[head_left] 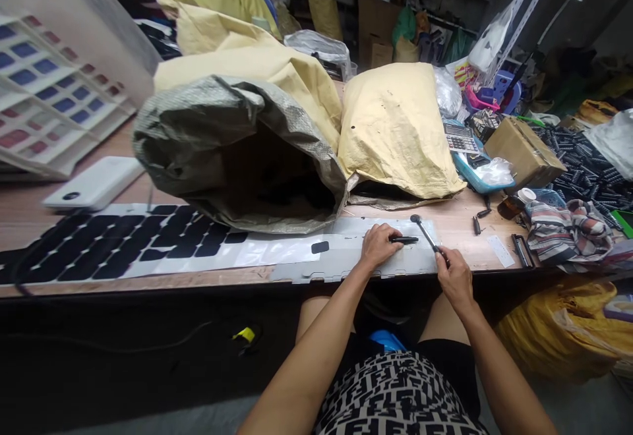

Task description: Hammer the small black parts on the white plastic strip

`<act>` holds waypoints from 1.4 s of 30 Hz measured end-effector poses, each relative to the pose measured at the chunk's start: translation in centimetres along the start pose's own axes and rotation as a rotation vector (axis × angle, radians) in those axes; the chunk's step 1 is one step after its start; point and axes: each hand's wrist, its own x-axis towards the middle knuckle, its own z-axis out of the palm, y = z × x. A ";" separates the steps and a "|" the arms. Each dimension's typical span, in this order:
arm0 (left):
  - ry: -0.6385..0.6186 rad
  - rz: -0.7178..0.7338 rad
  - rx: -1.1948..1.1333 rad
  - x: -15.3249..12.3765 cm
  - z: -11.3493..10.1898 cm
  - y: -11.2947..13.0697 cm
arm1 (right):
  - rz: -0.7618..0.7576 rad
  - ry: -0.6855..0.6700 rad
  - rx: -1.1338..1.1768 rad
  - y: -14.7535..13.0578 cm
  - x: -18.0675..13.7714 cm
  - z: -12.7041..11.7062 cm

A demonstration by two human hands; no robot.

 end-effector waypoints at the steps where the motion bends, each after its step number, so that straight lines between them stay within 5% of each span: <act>1: 0.000 0.006 -0.001 0.0 0.0 0.0 | 0.004 0.032 -0.056 0.6 1.1 0.2; 8: -0.024 0.023 -0.003 0.0 -0.2 -0.3 | -0.011 0.128 -0.327 3.6 6.5 2.6; 23: -0.010 0.044 0.051 0.0 -0.2 -0.3 | -0.059 0.158 -0.488 3.5 6.3 3.8; 27: 0.024 0.154 -0.117 -3.2 -0.1 0.2 | -0.056 0.151 -0.493 3.5 6.4 3.9; 31: -0.184 0.344 -0.178 -9.7 2.4 -0.1 | -0.051 0.136 -0.482 3.4 6.4 3.9; 34: -0.388 0.289 -0.127 -13.2 5.2 -1.0 | -0.049 0.132 -0.483 3.3 6.5 3.8; 39: -0.496 -0.026 0.030 -13.6 7.6 -2.1 | -0.057 0.143 -0.488 3.2 6.5 3.7; 42: -0.493 0.155 -0.008 -13.2 6.1 -1.5 | -0.055 0.135 -0.478 3.3 6.5 3.7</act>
